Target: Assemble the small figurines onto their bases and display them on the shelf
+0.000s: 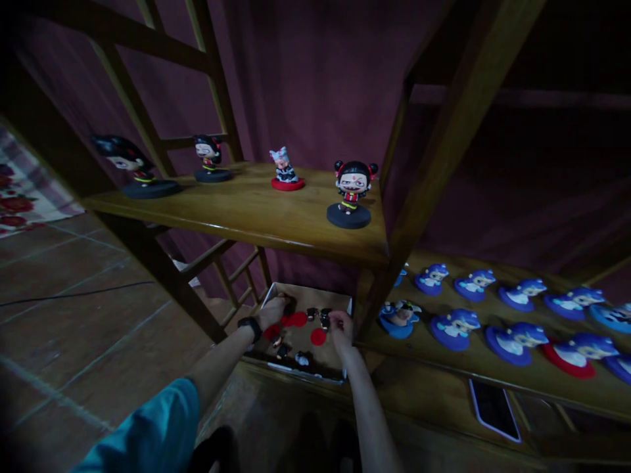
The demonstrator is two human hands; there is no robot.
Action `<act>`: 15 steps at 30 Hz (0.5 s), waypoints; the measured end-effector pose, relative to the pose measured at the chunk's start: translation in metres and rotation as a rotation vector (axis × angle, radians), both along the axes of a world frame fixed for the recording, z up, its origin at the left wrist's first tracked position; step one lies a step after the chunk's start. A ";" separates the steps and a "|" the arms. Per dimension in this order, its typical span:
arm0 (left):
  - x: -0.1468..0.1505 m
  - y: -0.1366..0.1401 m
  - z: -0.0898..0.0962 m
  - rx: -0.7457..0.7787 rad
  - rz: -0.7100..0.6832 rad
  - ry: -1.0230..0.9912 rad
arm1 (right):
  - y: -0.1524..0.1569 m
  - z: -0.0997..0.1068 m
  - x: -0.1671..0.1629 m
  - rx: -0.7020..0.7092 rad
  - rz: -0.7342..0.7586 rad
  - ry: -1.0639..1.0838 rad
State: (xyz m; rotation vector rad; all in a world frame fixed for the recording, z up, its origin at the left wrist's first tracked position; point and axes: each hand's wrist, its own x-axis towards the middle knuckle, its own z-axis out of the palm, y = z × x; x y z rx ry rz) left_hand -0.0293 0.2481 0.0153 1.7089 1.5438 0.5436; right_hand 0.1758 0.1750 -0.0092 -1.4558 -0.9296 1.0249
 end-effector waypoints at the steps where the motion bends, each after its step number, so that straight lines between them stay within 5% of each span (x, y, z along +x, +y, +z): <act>1: -0.001 0.000 0.000 -0.003 0.012 -0.006 | 0.001 -0.002 -0.002 -0.005 0.009 -0.012; 11: -0.005 -0.027 0.018 0.245 -0.002 0.267 | 0.014 -0.033 -0.005 -0.091 0.008 -0.279; 15: -0.006 -0.066 0.019 0.208 0.198 -0.071 | 0.018 -0.037 -0.012 -0.095 -0.003 -0.520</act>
